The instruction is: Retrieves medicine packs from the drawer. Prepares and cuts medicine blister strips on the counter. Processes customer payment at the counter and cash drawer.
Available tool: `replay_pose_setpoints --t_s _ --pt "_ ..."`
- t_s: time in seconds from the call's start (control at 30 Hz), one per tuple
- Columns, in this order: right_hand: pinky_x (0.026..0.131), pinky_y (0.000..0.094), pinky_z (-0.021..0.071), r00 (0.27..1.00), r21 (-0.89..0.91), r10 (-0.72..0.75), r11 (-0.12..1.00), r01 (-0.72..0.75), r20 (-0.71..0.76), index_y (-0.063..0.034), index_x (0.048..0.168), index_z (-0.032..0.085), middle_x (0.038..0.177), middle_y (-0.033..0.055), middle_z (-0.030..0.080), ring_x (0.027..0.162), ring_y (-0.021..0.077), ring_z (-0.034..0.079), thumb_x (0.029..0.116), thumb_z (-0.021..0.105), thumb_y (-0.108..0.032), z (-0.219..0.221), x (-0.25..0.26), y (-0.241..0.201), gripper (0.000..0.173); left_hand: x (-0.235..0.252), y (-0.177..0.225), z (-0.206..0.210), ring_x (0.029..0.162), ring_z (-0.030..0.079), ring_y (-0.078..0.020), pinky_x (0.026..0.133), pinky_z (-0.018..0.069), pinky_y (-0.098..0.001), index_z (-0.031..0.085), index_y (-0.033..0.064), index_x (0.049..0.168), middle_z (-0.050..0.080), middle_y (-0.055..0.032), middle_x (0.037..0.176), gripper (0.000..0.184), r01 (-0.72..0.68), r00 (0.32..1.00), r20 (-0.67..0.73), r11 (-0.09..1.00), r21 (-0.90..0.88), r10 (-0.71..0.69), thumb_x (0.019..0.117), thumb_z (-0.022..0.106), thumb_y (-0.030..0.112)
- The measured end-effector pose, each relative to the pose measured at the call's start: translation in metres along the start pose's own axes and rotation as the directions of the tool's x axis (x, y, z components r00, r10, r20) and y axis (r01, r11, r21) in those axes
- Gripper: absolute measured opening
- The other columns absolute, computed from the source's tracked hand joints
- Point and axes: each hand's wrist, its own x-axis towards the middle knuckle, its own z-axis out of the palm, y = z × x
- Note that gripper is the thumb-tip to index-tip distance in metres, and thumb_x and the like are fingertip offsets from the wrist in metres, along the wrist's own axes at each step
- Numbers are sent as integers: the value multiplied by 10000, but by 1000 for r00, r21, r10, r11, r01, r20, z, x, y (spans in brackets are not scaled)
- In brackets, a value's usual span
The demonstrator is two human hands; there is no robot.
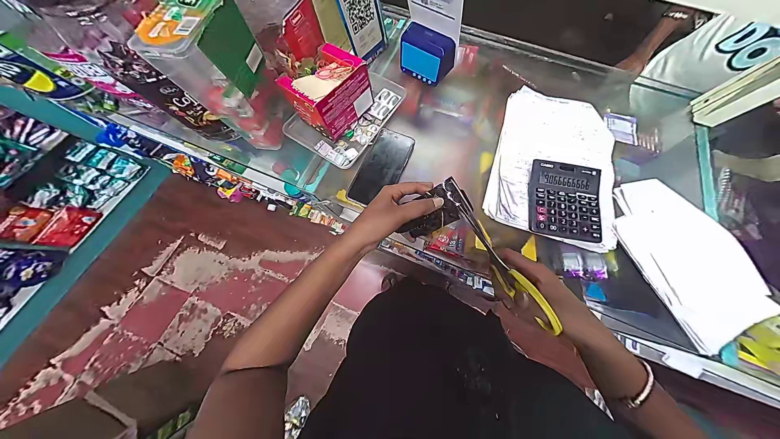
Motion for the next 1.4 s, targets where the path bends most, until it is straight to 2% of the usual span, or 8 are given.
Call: replay_pose_setpoints --t_s 0.13,0.4,0.53,0.73,0.83,1.0,1.13,1.4 --pt "572 120 476 1000 -56 -26 998 25 -14 -112 1243 608 820 -148 607 655 -70 547 878 710 -590 -7 4 -3 611 3 5 14 1003 669 -100 750 585 -272 723 88 1128 601 -46 1386 210 -25 999 -34 994 109 29 971 676 218" --pt "569 130 474 995 -139 -79 988 70 -56 -69 1245 614 804 -121 611 646 -63 545 877 706 -604 -11 3 3 656 8 7 31 1025 679 -120 699 607 -276 731 89 1085 598 -66 1376 184 -84 991 -93 984 158 99 976 688 230" --pt "583 138 492 998 -45 -53 998 52 -21 -76 1242 610 820 -123 612 663 -47 563 913 657 -596 -16 5 1 617 9 11 29 1168 627 -123 876 571 -297 733 55 1082 603 -76 1382 210 -82 991 -93 980 182 101 975 673 225" --pt "530 142 474 999 3 -31 1000 31 -21 -110 1205 621 783 -124 587 608 -38 541 935 641 -571 -18 8 1 535 8 15 27 1128 652 -126 813 599 -295 733 66 1060 592 -72 1404 178 -72 994 -70 973 219 89 969 685 212" --pt "549 140 479 1000 -15 -26 1000 26 -14 -104 1211 618 792 -122 588 623 -42 541 926 654 -575 -19 9 2 551 9 15 29 1201 609 -133 926 550 -316 736 53 1056 594 -77 1403 193 -93 990 -78 964 248 115 969 681 216" --pt "608 147 509 998 -87 -62 994 59 -26 -74 1246 599 837 -121 621 687 -59 571 902 669 -596 -19 8 0 629 10 6 29 1154 628 -108 926 553 -305 737 68 1073 625 -50 1353 199 -154 976 -114 957 246 186 975 670 229" --pt "622 141 490 999 -155 -35 988 29 -35 -43 1265 604 838 -76 626 683 -59 554 879 757 -465 -21 12 -3 591 19 -3 25 1213 610 -113 1017 525 -331 748 96 1084 647 -30 1326 248 -170 973 -110 949 265 205 968 650 293" --pt "574 149 484 1000 43 15 999 -15 -4 -105 1235 615 785 -112 602 632 -41 551 886 722 -565 -19 15 -2 588 18 -6 22 1212 616 -114 997 532 -291 752 90 1081 645 -54 1336 273 -161 977 -102 957 240 190 966 658 319"
